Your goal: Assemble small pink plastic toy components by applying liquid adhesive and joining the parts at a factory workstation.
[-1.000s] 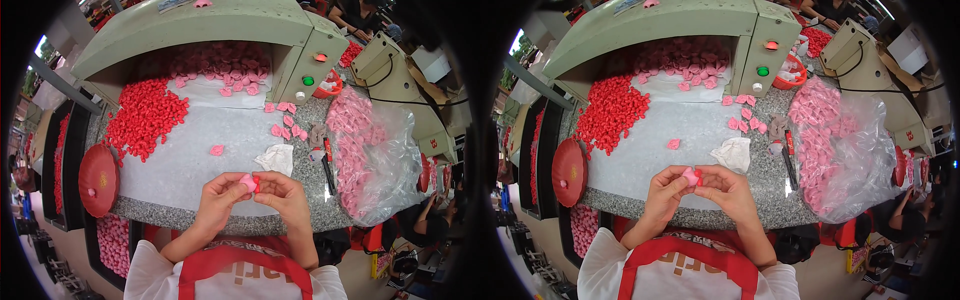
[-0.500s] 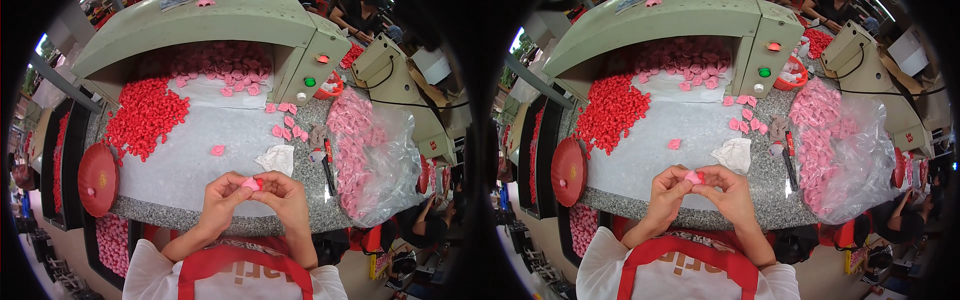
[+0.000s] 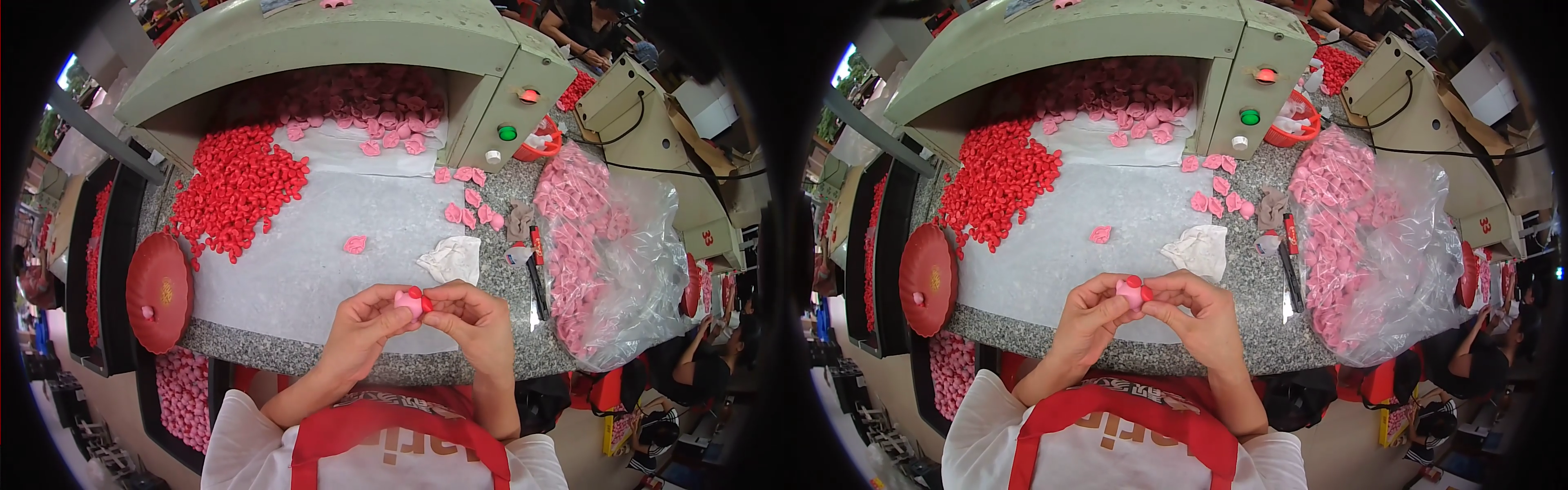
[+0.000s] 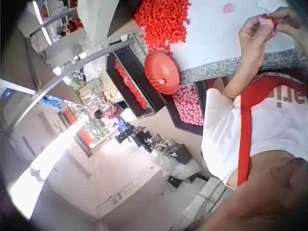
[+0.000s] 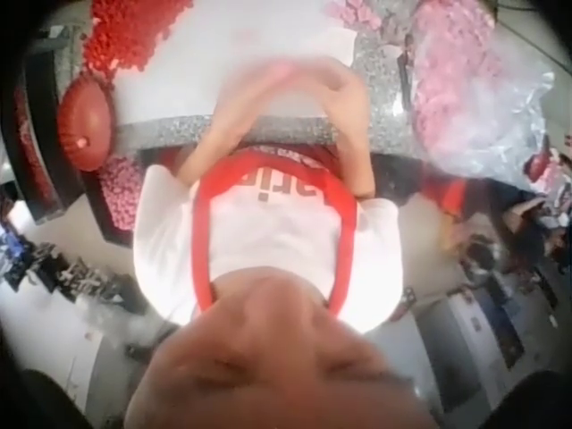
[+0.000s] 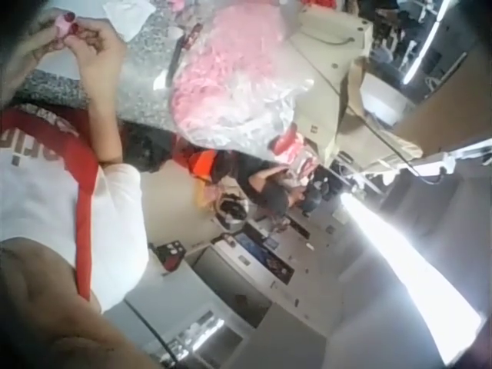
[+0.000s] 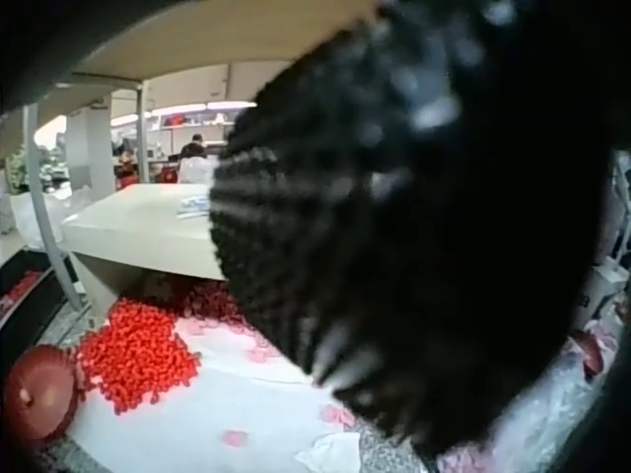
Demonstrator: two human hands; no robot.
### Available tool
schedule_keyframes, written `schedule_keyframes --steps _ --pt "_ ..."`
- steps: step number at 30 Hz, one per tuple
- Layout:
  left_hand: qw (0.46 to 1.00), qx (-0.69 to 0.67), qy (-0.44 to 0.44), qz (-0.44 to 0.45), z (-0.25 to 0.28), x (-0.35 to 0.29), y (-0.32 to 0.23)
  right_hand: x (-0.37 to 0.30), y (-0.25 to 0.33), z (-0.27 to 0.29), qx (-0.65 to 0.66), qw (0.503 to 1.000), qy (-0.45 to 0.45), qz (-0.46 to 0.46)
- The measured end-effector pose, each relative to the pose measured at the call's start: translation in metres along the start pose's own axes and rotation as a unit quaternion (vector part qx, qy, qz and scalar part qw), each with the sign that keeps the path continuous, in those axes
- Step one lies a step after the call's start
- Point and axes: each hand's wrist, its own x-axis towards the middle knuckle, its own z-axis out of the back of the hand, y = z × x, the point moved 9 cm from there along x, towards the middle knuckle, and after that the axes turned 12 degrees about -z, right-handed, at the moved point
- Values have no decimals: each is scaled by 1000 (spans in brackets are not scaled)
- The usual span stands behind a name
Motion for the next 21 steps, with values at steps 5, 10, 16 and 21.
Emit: schedule_keyframes --steps 5,10,16,21 --pt "987 135 45 -78 -2 3 -15 -3 4 -3 6 999 2 32" --pt "979 159 52 -116 -3 5 -19 -4 4 -2 26 998 -3 49" --pt "981 167 49 -89 0 12 -10 -1 -1 3 46 997 -32 57" --pt "997 76 25 -23 5 13 8 8 -24 17 137 990 -35 -26"
